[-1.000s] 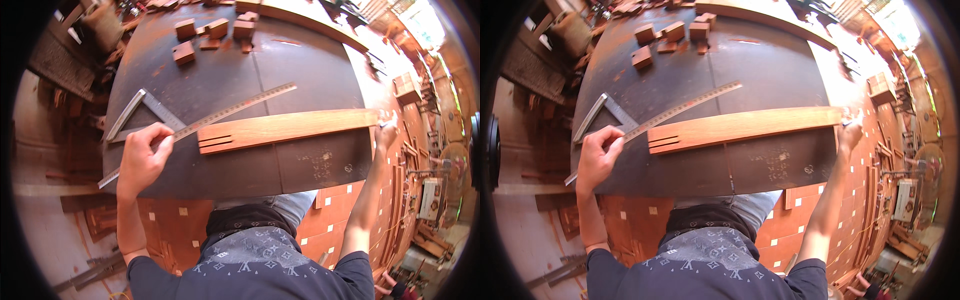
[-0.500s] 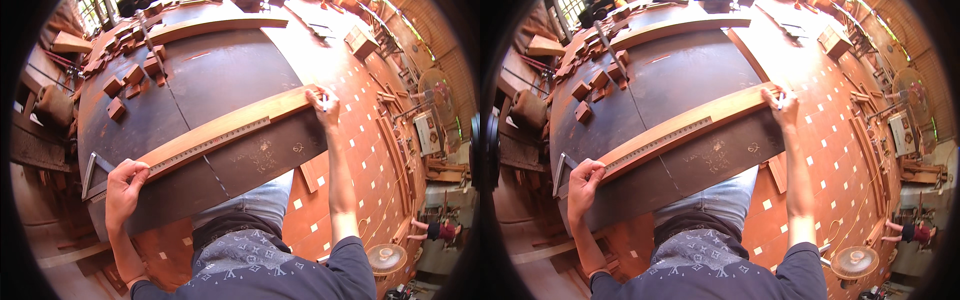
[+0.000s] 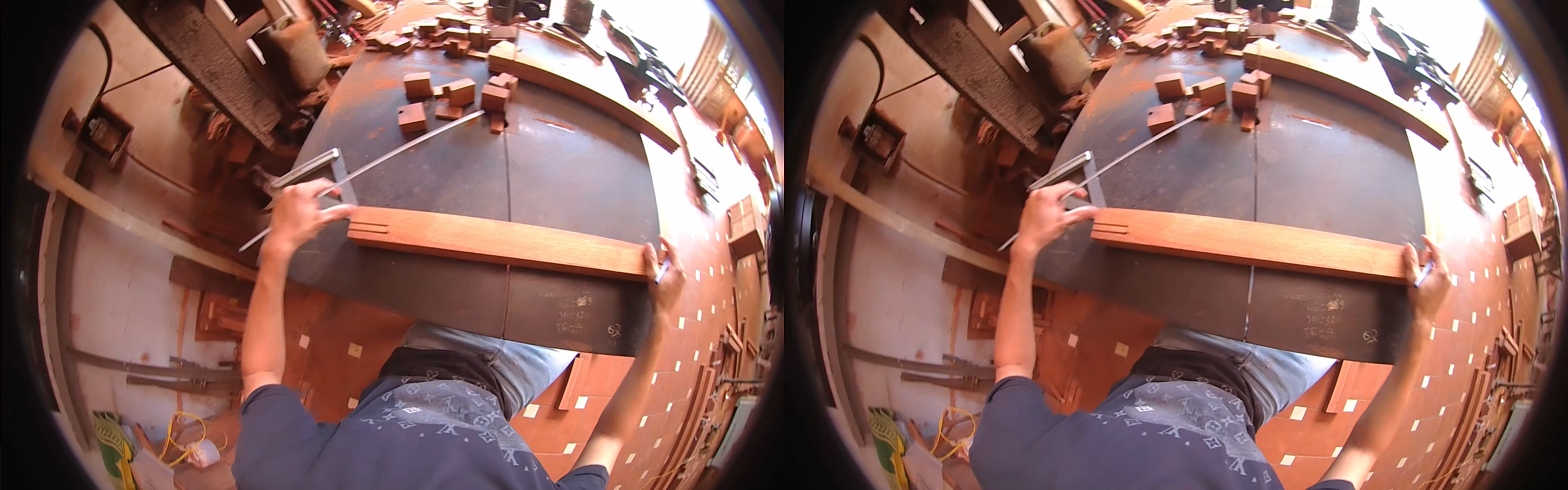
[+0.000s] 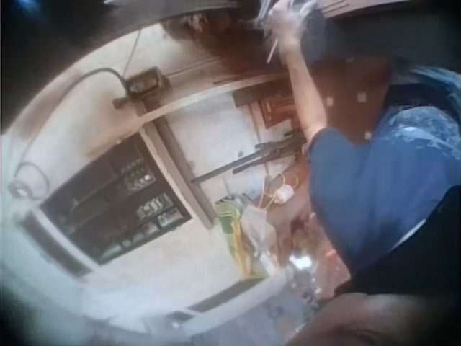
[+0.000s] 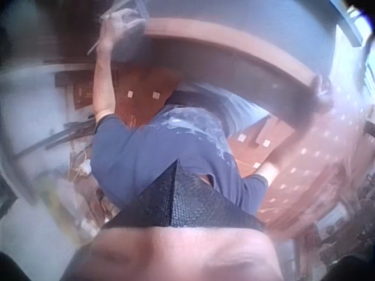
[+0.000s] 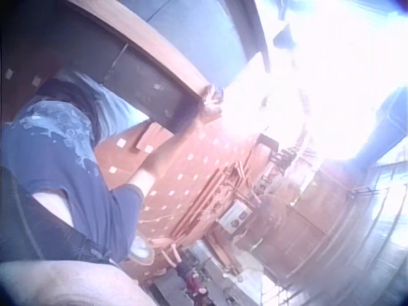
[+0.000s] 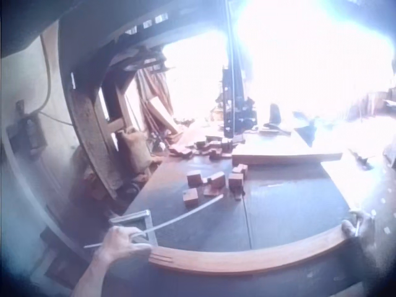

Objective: The person positions a wooden plank on a band saw table, marks it with a pencil and set square, then cuts the plank using the band saw. The person repeats this process for multiple planks, measuring and marking each before cutting.

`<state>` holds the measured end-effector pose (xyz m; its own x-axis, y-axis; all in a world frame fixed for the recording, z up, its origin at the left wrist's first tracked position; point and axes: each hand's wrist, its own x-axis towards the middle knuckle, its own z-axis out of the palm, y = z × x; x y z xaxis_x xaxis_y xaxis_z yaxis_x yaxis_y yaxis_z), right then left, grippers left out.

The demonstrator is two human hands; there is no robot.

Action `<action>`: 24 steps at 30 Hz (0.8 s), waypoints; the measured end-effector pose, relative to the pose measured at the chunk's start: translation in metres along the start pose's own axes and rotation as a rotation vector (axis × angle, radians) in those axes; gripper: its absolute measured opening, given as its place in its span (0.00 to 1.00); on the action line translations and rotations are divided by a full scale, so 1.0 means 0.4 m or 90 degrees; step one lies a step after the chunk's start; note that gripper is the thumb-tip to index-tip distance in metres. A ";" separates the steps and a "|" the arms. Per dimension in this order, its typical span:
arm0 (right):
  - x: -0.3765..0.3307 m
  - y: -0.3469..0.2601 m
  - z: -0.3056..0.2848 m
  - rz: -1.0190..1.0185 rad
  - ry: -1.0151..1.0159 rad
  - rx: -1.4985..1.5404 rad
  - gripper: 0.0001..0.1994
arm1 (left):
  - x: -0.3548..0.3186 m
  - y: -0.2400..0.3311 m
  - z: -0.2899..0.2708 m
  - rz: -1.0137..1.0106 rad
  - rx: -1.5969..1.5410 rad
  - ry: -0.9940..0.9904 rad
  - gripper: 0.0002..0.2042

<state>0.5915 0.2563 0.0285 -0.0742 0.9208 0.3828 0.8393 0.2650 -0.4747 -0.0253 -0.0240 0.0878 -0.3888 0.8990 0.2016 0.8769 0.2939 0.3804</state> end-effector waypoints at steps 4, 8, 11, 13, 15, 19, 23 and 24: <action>0.033 0.057 0.056 -0.097 0.076 0.132 0.14 | 0.005 -0.175 -0.010 -0.009 -0.058 -0.129 0.20; 0.038 0.034 0.034 -0.126 0.049 0.135 0.12 | 0.039 -0.246 0.035 0.096 -0.054 -0.100 0.20; 0.050 0.011 0.006 -0.146 -0.030 0.073 0.14 | 0.077 -0.258 0.035 0.118 -0.045 -0.136 0.19; 0.051 0.020 0.004 -0.114 -0.054 0.080 0.15 | 0.097 -0.259 0.024 0.115 -0.042 -0.185 0.17; 0.056 0.036 0.006 -0.126 -0.056 0.078 0.16 | 0.120 -0.273 0.045 0.156 -0.049 -0.158 0.16; 0.056 0.056 0.028 -0.116 -0.030 0.132 0.16 | 0.168 -0.286 0.072 0.188 -0.107 -0.140 0.15; 0.017 0.018 0.036 -0.154 -0.036 0.111 0.15 | 0.177 -0.253 0.076 0.173 -0.089 -0.157 0.17; 0.002 -0.001 0.047 -0.178 -0.010 0.121 0.13 | 0.179 -0.240 0.070 0.170 -0.040 -0.141 0.19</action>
<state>0.5811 0.2624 0.0141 -0.2966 0.8090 0.5075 0.6701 0.5549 -0.4930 -0.1293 0.0215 0.0404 -0.0708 0.9921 0.1035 0.9177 0.0241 0.3966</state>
